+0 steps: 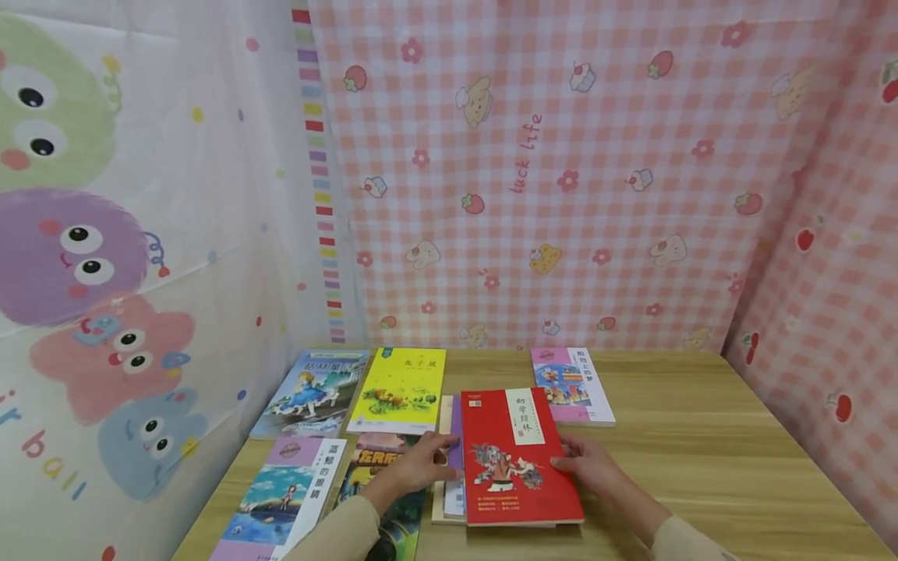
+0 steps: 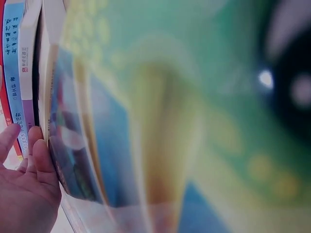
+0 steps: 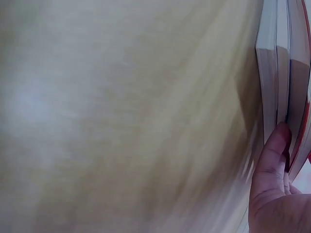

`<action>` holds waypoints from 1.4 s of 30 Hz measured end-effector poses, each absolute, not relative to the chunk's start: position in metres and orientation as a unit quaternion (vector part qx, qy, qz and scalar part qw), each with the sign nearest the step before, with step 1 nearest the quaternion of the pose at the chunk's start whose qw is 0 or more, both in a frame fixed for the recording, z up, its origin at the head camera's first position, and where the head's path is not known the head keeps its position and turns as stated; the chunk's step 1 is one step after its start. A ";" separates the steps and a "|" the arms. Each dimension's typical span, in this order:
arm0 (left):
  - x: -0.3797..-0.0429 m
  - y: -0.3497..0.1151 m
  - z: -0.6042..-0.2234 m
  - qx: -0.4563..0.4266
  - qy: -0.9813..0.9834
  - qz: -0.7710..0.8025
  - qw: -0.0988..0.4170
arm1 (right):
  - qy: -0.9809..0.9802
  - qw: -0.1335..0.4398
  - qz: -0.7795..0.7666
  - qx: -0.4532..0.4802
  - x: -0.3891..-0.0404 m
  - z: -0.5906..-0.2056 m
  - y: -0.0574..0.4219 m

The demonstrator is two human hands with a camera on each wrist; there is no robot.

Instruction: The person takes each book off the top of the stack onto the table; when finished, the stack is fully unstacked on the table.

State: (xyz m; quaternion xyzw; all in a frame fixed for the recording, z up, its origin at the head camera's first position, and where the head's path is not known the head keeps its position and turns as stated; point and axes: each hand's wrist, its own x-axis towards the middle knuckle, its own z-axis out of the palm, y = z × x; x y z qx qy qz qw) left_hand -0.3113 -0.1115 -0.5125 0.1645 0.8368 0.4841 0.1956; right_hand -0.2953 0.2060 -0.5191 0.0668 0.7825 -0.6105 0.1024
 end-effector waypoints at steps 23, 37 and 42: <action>-0.307 -0.104 -0.513 0.167 0.874 0.422 0.172 | 0.698 0.153 -0.699 -0.003 -0.286 -0.514 0.236; -0.307 -0.102 -0.514 0.159 0.887 0.395 0.179 | 0.692 0.140 -0.708 0.000 -0.295 -0.501 0.248; -0.307 -0.101 -0.514 0.165 0.897 0.368 0.179 | 0.701 0.123 -0.702 0.019 -0.300 -0.500 0.255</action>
